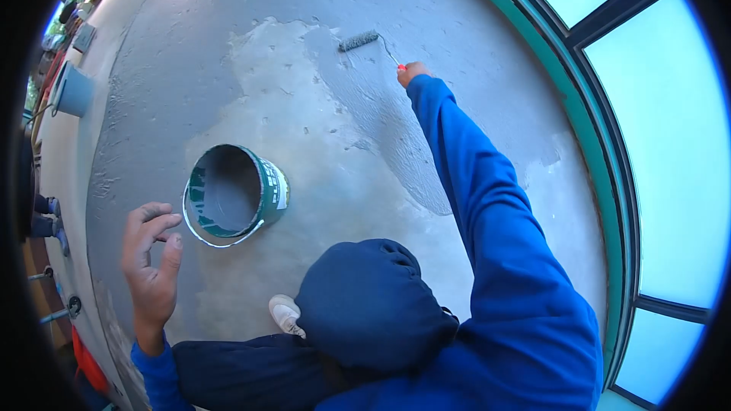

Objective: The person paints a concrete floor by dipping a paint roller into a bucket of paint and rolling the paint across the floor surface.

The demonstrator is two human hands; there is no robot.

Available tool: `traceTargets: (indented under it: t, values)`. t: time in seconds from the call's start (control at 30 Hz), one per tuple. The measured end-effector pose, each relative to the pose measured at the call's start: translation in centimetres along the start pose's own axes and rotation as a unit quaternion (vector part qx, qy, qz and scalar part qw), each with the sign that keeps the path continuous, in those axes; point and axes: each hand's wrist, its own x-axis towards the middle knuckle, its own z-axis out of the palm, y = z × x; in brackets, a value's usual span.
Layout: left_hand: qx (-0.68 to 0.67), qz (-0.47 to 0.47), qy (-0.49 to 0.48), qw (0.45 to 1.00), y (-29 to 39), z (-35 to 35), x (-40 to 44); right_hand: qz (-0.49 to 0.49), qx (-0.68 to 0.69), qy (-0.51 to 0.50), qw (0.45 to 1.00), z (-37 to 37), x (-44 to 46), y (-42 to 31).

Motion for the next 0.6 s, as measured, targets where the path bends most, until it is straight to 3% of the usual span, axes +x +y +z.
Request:
traceTargets:
  t: [0.17, 0.37, 0.6]
  values:
    - [-0.006, 0.011, -0.005, 1.000, -0.2, -0.5, 0.0, -0.040, -0.047, -0.037, 0.997, -1.3, -1.6, 1.5]
    - [-0.029, 0.012, -0.032, 0.999, -1.0, 0.3, 0.4, -0.045, 0.083, -0.035, 0.995, -6.6, -22.9, 11.9]
    - [-0.058, 0.032, -0.057, 0.996, -1.5, 1.5, 1.4, 0.147, 0.027, -0.089, 0.985, -13.3, -45.4, 17.2]
